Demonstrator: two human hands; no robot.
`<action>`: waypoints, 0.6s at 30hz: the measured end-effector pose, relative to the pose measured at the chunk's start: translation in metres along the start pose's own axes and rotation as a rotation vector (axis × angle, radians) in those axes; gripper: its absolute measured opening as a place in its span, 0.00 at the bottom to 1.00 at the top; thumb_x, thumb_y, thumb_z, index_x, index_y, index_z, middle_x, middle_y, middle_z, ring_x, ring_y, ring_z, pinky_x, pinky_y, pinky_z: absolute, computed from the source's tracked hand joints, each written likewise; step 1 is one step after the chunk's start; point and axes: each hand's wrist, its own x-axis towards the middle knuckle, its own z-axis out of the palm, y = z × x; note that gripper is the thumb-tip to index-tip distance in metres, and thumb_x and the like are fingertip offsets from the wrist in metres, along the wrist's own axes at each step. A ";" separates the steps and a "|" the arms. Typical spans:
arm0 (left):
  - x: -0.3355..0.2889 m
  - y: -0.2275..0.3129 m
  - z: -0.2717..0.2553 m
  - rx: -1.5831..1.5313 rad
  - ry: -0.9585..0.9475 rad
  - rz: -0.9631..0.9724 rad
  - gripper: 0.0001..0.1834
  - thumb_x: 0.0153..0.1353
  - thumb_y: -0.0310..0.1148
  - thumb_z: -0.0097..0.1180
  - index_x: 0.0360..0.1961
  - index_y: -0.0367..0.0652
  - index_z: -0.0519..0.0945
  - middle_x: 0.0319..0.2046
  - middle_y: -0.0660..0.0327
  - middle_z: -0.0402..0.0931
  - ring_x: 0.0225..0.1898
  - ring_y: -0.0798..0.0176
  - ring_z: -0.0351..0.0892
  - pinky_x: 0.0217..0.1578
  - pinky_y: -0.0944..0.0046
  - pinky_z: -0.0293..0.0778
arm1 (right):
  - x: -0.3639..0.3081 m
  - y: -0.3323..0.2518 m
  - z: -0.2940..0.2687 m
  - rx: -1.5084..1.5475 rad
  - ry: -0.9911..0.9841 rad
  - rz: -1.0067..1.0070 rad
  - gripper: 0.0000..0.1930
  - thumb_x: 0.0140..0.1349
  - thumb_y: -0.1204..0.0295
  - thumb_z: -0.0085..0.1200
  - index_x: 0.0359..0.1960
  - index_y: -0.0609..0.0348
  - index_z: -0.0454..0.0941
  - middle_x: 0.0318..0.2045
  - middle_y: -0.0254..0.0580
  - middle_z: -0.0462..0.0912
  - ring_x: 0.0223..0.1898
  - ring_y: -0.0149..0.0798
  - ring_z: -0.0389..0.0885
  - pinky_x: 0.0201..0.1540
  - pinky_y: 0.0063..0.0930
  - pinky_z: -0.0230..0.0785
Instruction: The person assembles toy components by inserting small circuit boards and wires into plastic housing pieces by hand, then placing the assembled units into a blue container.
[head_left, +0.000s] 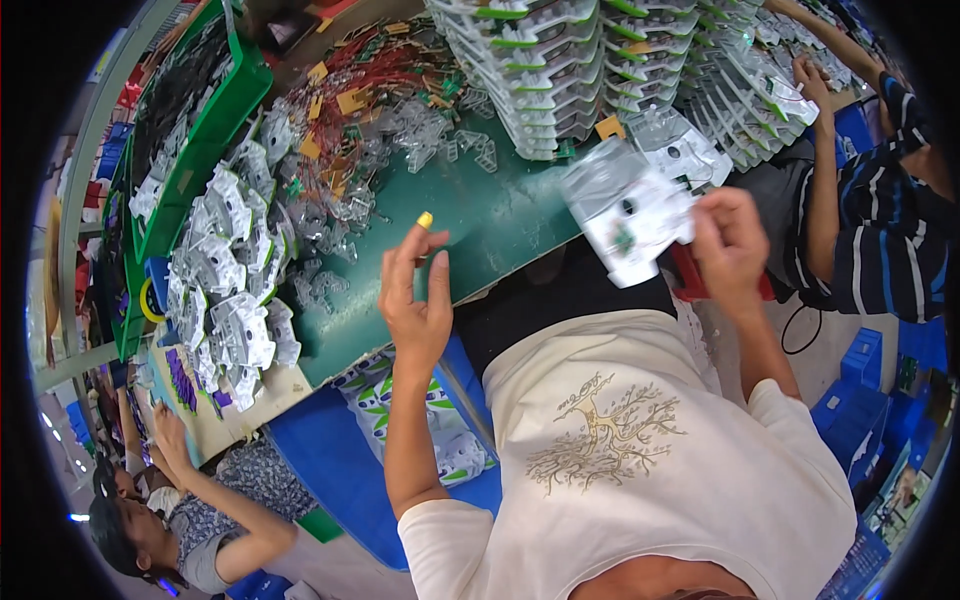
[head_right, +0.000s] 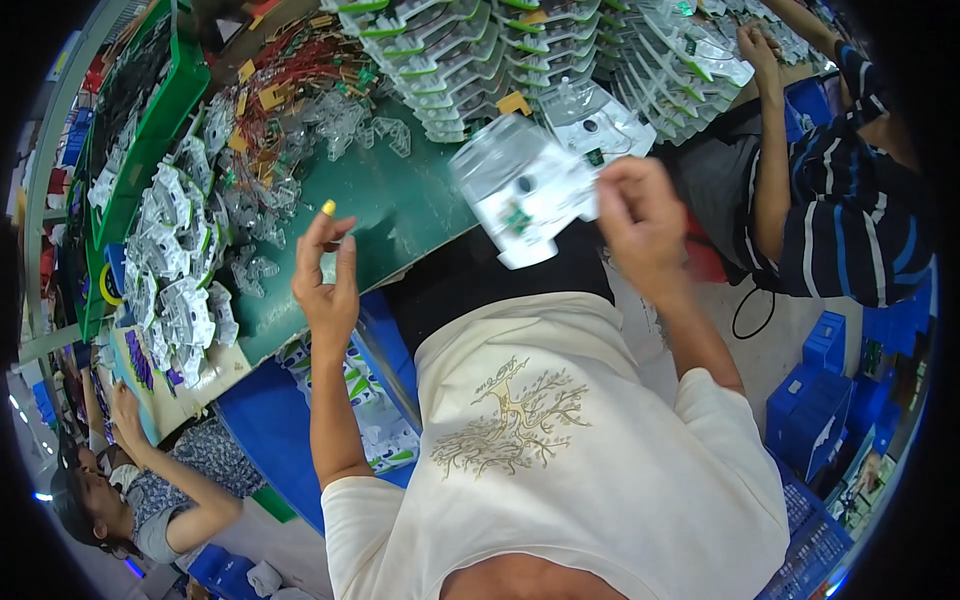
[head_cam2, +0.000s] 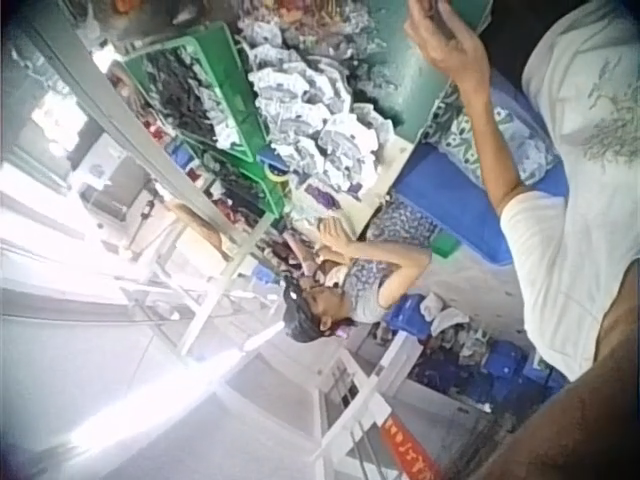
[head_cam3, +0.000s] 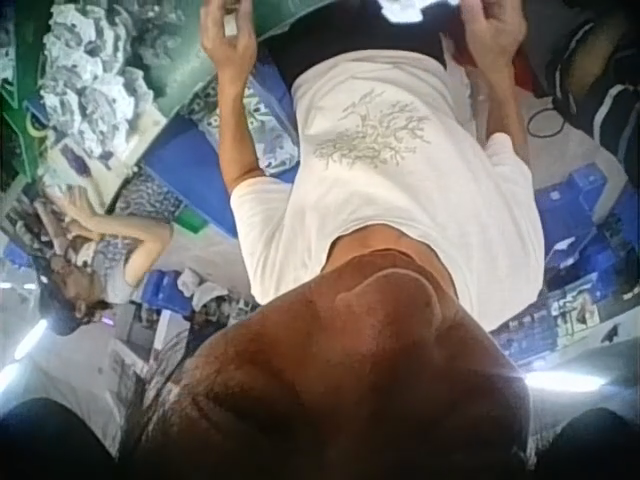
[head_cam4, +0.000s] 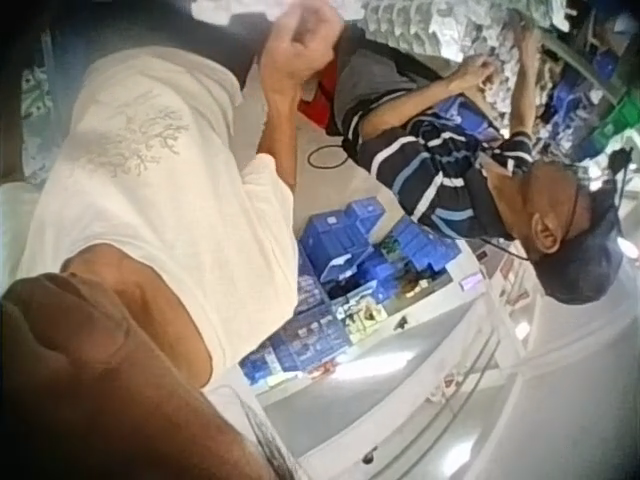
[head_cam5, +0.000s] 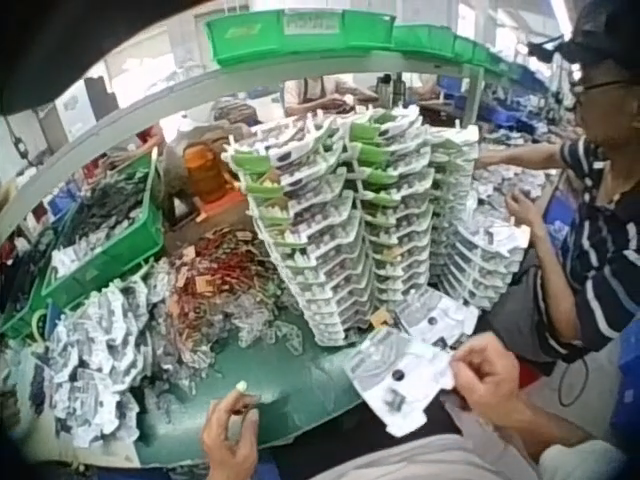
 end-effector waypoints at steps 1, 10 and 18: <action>-0.001 -0.001 0.002 0.009 -0.037 -0.038 0.23 0.60 0.17 0.57 0.58 0.37 0.75 0.41 0.55 0.83 0.41 0.59 0.79 0.44 0.63 0.75 | 0.010 -0.004 -0.017 -0.016 0.032 0.020 0.07 0.67 0.83 0.50 0.45 0.60 0.71 0.22 0.25 0.72 0.22 0.16 0.65 0.23 0.13 0.54; -0.018 -0.004 0.020 0.003 -0.104 -0.067 0.18 0.59 0.20 0.60 0.51 0.35 0.79 0.38 0.54 0.84 0.40 0.53 0.80 0.43 0.58 0.76 | 0.057 0.038 -0.050 -0.019 0.133 0.052 0.07 0.67 0.78 0.54 0.45 0.62 0.71 0.22 0.29 0.74 0.17 0.19 0.66 0.18 0.15 0.57; -0.017 -0.020 0.003 -0.028 0.002 -0.033 0.14 0.58 0.19 0.61 0.47 0.35 0.81 0.34 0.54 0.83 0.33 0.61 0.82 0.35 0.66 0.76 | 0.037 0.030 -0.006 -0.215 0.359 -0.266 0.10 0.64 0.78 0.60 0.46 0.62 0.77 0.26 0.28 0.80 0.24 0.18 0.72 0.27 0.12 0.63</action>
